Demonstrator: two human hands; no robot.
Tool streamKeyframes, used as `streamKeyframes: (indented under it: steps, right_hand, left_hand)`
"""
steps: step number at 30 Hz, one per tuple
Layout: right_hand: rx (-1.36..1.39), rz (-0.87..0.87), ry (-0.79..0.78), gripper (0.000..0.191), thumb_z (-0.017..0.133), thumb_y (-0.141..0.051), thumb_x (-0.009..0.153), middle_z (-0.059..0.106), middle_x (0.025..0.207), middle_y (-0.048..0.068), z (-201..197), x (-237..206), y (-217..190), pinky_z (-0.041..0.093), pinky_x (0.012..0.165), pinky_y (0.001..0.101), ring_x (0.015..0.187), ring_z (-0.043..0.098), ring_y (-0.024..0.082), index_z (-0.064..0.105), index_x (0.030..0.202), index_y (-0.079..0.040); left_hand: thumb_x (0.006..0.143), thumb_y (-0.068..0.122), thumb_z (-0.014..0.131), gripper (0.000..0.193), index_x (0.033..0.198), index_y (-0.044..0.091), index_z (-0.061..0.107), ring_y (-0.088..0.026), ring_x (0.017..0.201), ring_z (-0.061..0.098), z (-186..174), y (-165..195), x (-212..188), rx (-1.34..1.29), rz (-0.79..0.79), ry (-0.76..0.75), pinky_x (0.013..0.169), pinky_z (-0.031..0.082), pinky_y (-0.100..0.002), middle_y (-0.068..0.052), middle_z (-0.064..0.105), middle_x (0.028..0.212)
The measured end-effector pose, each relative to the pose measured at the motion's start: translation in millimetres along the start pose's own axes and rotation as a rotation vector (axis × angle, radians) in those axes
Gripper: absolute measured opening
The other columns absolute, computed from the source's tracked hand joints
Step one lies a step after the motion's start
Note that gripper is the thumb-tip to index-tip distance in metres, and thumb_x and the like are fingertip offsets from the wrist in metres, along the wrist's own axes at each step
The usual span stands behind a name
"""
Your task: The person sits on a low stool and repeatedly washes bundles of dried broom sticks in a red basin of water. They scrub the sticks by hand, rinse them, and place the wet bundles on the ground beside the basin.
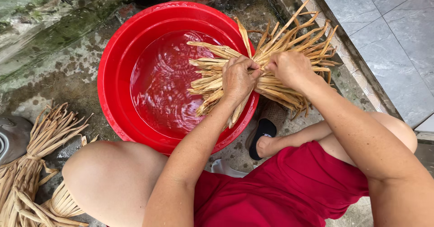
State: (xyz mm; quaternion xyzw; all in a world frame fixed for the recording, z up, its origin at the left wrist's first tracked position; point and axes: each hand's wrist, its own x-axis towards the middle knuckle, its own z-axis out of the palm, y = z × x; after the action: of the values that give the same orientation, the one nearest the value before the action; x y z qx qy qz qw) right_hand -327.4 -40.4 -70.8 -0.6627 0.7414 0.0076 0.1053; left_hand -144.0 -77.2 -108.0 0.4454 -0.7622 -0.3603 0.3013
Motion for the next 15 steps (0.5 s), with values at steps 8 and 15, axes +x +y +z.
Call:
streamKeyframes:
  steps: [8, 15]
  right_hand:
    - [1.052, 0.189, -0.363, 0.026, 0.067, -0.032, 0.102, 0.065, 0.081, 0.001, 25, 4, 8, 0.046, 0.064, 0.0307, 0.072, 0.055, 0.011, 0.075, 0.097, -0.007]
    - [0.149, -0.310, 0.265, 0.016, 0.072, -0.023, 0.093, 0.068, 0.093, 0.011, -10, -6, -19, 0.056, 0.070, 0.0441, 0.086, 0.070, 0.032, 0.070, 0.097, -0.007]
  left_hand:
    - [0.078, 0.027, 0.084, 0.012, 0.082, 0.016, 0.079, -0.018, 0.102, 0.062, 6, -10, 1, 0.031, 0.036, -0.004, 0.105, 0.038, -0.043, 0.004, 0.072, 0.091]
    - [0.077, 0.032, 0.086, 0.022, 0.085, 0.012, 0.080, -0.021, 0.105, 0.061, 4, -7, -2, 0.011, 0.016, 0.008, 0.104, 0.039, -0.042, 0.002, 0.073, 0.093]
